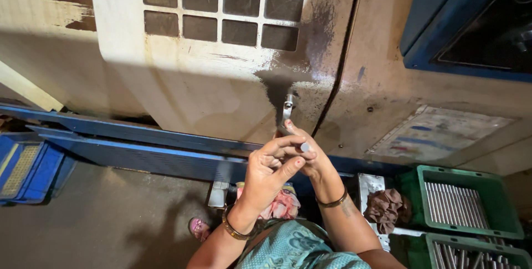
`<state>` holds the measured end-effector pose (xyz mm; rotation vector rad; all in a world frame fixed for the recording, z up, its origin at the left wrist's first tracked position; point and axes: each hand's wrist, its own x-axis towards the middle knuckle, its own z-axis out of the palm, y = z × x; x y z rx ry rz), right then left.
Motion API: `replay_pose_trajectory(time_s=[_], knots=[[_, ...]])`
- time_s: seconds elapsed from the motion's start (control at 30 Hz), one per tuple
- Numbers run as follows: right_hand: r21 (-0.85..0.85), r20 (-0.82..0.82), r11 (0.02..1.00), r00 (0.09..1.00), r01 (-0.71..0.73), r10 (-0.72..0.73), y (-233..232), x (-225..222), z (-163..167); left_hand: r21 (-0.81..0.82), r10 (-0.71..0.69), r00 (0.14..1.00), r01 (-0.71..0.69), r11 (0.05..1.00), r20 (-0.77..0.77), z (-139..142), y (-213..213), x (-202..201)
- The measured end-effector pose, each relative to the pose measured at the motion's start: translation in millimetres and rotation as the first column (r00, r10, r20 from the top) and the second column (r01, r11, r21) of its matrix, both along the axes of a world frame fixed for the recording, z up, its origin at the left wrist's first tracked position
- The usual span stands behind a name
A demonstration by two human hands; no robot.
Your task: The person repeatedly picks up metal rods from green bins, wipes them with a cloth, and uses them to scrape and wipe a dirty area on a machine door. The person opens and closes the machine door during the process and returns the rods to the bins.
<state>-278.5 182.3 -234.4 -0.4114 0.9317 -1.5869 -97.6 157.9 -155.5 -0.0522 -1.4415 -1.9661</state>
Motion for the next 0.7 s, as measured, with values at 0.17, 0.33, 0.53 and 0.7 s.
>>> replay_pose_trajectory(time_s=[0.17, 0.33, 0.53, 0.7], knots=[[-0.044, -0.160, 0.999, 0.987, 0.013, -0.020, 7, 0, 13, 0.047, 0.088, 0.996, -0.089, 0.995, 0.026, -9, -2, 0], [-0.070, -0.310, 0.987, 0.937, 0.147, -0.162, 12, -2, 27, 0.066, 0.157, 0.988, -0.156, 0.986, -0.007, -20, -6, 0], [-0.259, -0.202, 0.949, 0.950, 0.181, -0.236, 25, -8, 43, 0.303, 0.203, 0.964, -0.144, 0.942, -0.172, -42, -38, 5], [-0.379, -0.039, 0.910, 0.980, 0.167, -0.196, 33, -9, 45, 0.680, 0.086, 0.937, 0.180, 0.710, -0.337, -76, -75, -3]])
